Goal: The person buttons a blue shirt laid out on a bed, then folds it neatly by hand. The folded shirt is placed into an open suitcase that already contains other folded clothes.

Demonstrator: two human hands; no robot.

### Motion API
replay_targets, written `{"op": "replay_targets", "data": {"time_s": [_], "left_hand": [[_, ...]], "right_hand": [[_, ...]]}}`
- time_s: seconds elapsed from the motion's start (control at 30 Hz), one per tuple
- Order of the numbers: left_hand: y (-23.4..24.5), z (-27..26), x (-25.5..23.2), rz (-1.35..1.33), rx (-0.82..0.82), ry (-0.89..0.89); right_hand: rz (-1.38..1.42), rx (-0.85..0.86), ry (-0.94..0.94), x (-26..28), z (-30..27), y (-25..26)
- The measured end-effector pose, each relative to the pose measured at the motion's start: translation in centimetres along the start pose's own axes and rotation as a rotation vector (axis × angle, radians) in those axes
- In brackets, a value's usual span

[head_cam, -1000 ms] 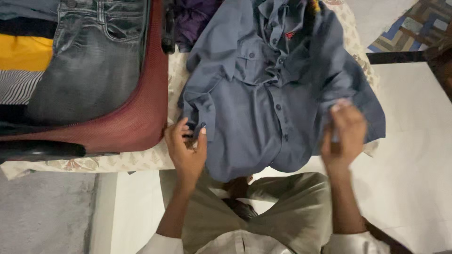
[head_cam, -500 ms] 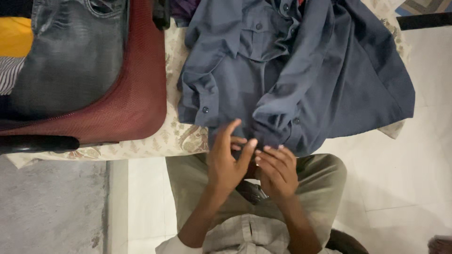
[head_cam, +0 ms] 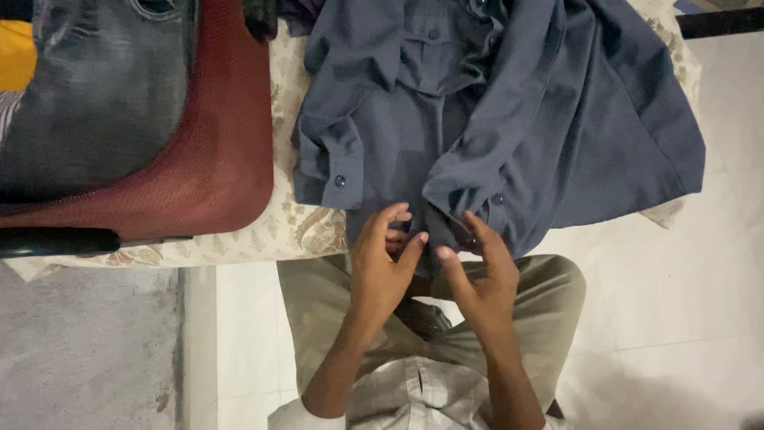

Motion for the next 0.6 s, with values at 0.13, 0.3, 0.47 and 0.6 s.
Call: {"op": "replay_targets", "data": {"time_s": [0.13,0.3,0.47,0.6], "left_hand": [[-0.3,-0.7,0.9,-0.073,0.097,0.096],[-0.1,-1.4,1.0,-0.270,0.104,0.199],[0.3,-2.5,-0.5,-0.423,-0.015,0.200],[-0.1,-2.7,-1.7,-0.590,-0.071,0.126]], "right_hand": [[-0.065,-0.039,-0.046,0.8,0.1,0.2],[-0.386,-0.222,0.248,5.5,-1.2,2.5],[-0.386,-0.245,0.244,6.6,-2.9,3.3],[-0.446,-0.084,0.291,6.3,-3.3,1.7]]}}
Point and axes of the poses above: each hand's wrist, its own z-axis towards the middle knuckle, its own y-axis out of the back of the hand, x = y × z, the point moved 6 cm from there along z, towards the middle knuckle, and after that the axes turned 13 degrees about z, right-handed, at the moved point
